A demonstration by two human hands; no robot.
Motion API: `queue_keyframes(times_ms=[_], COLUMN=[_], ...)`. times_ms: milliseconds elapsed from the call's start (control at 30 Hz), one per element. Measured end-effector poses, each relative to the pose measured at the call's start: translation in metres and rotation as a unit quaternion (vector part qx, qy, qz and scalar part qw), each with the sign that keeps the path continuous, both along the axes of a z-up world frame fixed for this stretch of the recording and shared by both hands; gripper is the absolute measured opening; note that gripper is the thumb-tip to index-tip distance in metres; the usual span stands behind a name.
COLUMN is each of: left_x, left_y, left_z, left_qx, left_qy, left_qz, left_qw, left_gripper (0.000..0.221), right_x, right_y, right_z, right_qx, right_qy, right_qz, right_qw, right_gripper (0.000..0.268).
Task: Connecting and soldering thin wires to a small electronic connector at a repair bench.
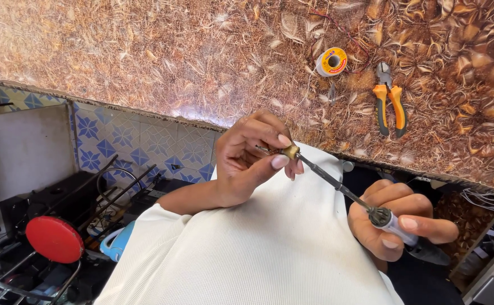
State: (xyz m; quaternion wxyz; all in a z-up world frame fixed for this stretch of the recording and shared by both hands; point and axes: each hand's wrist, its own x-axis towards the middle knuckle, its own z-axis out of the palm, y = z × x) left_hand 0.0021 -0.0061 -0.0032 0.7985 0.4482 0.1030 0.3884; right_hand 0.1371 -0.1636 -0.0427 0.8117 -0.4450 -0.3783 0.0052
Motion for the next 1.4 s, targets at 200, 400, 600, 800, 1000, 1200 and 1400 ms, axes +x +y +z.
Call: queue_keyframes(times_ms=[200,400,600,800,1000,1200,1400], left_x=[-0.0004,0.0009,0.0020,0.0018,0.0025,0.0036,0.0022], left_y=[-0.0010,-0.0015,-0.0005,-0.0009,-0.0009,-0.0010,-0.0015], left_z=[-0.0005,-0.0005,0.0004,-0.0001,-0.0004,-0.0009,-0.0025], left_qx=[-0.004,-0.014,-0.002,-0.006,-0.007,-0.010,-0.021], left_qy=[0.005,0.005,0.009,0.012,0.010,0.005,0.007], left_qz=[0.000,0.003,0.006,0.006,0.005,0.008,0.002], left_qw=[1.000,1.000,1.000,1.000,1.000,1.000,1.000], left_gripper=[0.014,0.014,0.014,0.014,0.013,0.012,0.014], right_x=[0.0000,-0.0031,-0.0042,-0.0038,-0.0045,-0.0047,-0.0052], right_y=[0.0000,0.0021,-0.0010,-0.0011,-0.0024,-0.0021,-0.0011], right_z=[0.0016,0.0031,0.0046,0.0060,0.0045,0.0034,0.0029], right_qx=[0.008,-0.002,-0.015,-0.013,-0.008,-0.007,-0.006], right_qy=[-0.008,-0.040,-0.053,-0.063,-0.055,-0.059,-0.058], right_qz=[0.010,-0.034,-0.042,-0.031,-0.021,-0.029,-0.034], right_qw=[1.000,0.999,0.998,0.997,0.998,0.998,0.998], right_gripper=[0.025,0.029,0.029,0.027,0.026,0.025,0.025])
